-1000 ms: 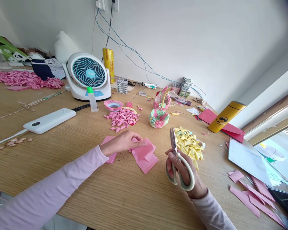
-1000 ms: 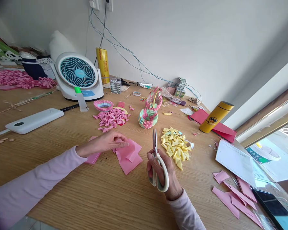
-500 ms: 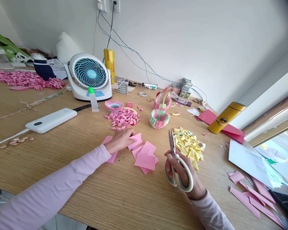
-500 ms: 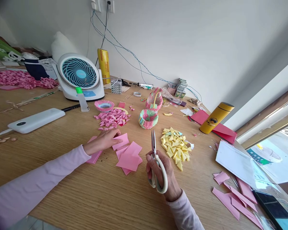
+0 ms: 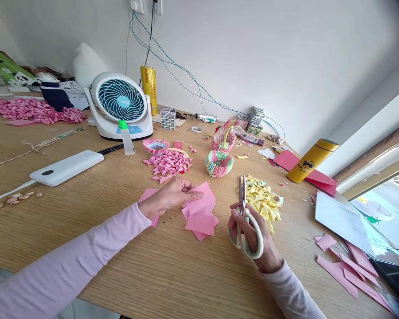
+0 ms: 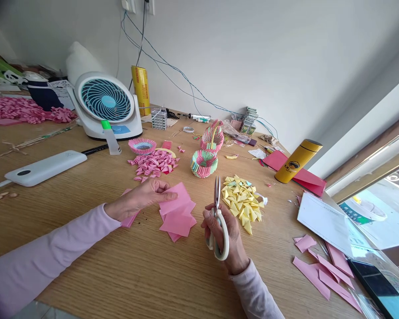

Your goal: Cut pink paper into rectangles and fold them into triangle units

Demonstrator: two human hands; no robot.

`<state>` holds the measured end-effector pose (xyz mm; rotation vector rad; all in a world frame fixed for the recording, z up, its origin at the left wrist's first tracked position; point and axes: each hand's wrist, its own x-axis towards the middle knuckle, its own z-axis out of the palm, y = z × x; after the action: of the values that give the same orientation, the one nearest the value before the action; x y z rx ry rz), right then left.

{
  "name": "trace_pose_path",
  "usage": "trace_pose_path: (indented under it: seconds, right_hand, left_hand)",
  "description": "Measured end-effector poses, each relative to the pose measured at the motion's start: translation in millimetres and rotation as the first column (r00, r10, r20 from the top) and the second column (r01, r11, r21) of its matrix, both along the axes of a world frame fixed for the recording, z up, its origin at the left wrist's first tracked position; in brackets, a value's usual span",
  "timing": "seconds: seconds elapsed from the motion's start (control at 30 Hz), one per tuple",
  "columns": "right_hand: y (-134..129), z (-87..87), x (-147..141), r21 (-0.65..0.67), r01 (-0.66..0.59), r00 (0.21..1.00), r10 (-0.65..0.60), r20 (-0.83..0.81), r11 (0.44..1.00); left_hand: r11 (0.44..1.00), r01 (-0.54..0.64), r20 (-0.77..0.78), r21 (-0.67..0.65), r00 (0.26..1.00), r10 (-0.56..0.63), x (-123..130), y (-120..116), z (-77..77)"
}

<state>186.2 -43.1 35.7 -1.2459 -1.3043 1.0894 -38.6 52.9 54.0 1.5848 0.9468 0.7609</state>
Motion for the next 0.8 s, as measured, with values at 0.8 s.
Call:
trace_pose_path:
  seconds: [0.8]
  right_hand:
    - [-14, 7.8, -26, 0.289, 0.421, 0.905, -0.375, -0.202, 0.86]
  left_hand:
    - [0.863, 0.1, 0.451, -0.494, 0.879, 0.156, 53, -65, 1.8]
